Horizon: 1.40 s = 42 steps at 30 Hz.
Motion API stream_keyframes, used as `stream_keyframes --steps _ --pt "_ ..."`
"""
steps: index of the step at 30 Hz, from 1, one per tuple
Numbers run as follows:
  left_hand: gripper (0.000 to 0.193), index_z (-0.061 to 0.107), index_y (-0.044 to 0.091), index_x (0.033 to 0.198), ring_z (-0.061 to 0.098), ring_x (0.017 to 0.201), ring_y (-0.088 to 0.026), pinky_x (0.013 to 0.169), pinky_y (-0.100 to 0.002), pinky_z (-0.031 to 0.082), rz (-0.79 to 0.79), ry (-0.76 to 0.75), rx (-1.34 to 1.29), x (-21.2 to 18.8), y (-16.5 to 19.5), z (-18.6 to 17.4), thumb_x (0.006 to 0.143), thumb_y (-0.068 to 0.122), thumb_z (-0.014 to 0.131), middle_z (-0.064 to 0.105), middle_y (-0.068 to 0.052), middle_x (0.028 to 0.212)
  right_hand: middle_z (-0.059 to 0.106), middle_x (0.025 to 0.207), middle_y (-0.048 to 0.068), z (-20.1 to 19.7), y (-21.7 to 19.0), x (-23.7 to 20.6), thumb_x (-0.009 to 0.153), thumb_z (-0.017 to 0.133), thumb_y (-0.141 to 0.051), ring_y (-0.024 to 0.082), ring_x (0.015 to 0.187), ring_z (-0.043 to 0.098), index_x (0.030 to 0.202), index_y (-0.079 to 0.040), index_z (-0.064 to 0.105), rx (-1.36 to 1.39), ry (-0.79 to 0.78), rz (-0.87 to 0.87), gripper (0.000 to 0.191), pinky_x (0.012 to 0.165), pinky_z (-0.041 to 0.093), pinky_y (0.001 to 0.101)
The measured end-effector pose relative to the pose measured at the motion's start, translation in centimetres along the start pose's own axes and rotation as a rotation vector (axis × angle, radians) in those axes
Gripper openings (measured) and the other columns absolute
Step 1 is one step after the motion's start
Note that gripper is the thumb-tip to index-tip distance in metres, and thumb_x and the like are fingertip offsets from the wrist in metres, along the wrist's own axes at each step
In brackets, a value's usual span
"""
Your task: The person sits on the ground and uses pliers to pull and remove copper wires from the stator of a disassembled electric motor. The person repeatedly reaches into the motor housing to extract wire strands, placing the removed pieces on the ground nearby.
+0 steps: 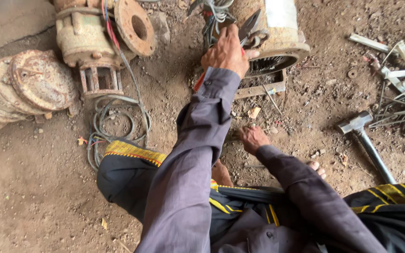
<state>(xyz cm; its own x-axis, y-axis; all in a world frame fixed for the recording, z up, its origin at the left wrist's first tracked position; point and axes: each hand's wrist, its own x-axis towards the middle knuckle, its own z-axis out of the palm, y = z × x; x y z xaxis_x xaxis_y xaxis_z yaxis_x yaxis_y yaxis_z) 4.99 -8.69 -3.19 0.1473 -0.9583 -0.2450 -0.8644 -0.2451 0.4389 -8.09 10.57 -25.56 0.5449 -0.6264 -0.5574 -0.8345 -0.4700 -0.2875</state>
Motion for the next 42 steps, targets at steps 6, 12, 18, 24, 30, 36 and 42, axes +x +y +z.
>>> stream_keyframes --steps 6,12,18,24,30,36,42 --pt "0.057 0.05 0.007 0.129 0.072 0.093 -0.023 0.075 -0.038 0.063 0.017 -0.01 -0.012 -0.6 0.6 -1.0 0.083 0.015 0.082 0.062 -0.007 0.125 0.071 0.115 0.018 -0.7 6.6 -0.6 0.113 0.048 -0.025 0.02 0.09 0.071 0.127 -0.006 0.06 0.834 0.291 0.444 0.027 0.082 0.059 0.0333" --pt "0.06 0.049 0.007 0.132 0.073 0.094 -0.025 0.075 -0.039 0.063 0.03 -0.012 0.029 -0.8 0.8 -1.3 0.082 0.011 0.081 0.062 -0.008 0.128 0.066 0.118 0.019 -5.2 12.1 -1.3 0.102 0.05 -0.021 0.028 0.078 0.068 0.143 -0.01 0.047 1.014 0.479 0.485 0.043 0.066 0.061 0.0453" --pt "0.065 0.046 0.006 0.137 0.072 0.102 -0.028 0.081 -0.044 0.062 0.027 -0.021 0.036 -0.7 0.8 -0.9 0.085 0.023 0.081 0.061 -0.01 0.134 0.071 0.114 0.023 -8.7 9.6 -0.9 0.1 0.064 -0.053 0.027 0.086 0.064 0.143 -0.008 0.05 0.427 0.225 0.608 0.064 0.073 0.056 0.042" --pt "0.084 0.042 0.005 0.144 0.064 0.116 -0.038 0.092 -0.061 0.052 0.104 0.146 0.095 -1.3 1.3 -1.1 0.077 0.032 0.085 0.052 -0.019 0.144 0.059 0.126 0.035 -8.1 11.0 -1.4 0.097 0.057 -0.048 0.024 0.071 0.058 0.145 -0.022 0.058 0.327 0.437 0.484 0.055 0.051 0.049 0.0367" --pt "0.067 0.05 0.01 0.131 0.066 0.112 -0.037 0.09 -0.057 0.052 0.082 0.028 0.013 -3.2 2.2 -2.9 0.084 0.046 0.081 0.059 -0.011 0.134 0.051 0.061 0.002 -4.9 14.9 -8.3 0.107 0.056 -0.029 0.017 0.054 0.049 0.081 -0.009 0.06 2.533 0.654 0.04 0.033 0.049 0.039 0.0333" --pt "0.063 0.056 0.009 0.123 0.065 0.109 -0.039 0.086 -0.056 0.051 0.151 0.143 0.066 -4.7 4.1 -3.5 0.082 0.049 0.083 0.064 -0.014 0.125 0.053 0.063 0.01 -8.5 25.3 -17.0 0.099 0.055 -0.036 0.027 0.056 0.057 0.081 -0.012 0.057 2.381 1.208 0.574 0.03 0.052 0.043 0.0383" --pt "0.057 0.054 0.007 0.12 0.067 0.105 -0.028 0.088 -0.047 0.054 0.001 -0.011 0.116 -4.1 4.3 -3.4 0.085 0.042 0.083 0.067 -0.01 0.119 0.057 0.1 0.012 -16.3 35.7 -26.5 0.101 0.063 -0.044 0.032 0.082 0.061 0.115 -0.013 0.057 1.835 0.802 0.951 0.035 0.074 0.049 0.0573"
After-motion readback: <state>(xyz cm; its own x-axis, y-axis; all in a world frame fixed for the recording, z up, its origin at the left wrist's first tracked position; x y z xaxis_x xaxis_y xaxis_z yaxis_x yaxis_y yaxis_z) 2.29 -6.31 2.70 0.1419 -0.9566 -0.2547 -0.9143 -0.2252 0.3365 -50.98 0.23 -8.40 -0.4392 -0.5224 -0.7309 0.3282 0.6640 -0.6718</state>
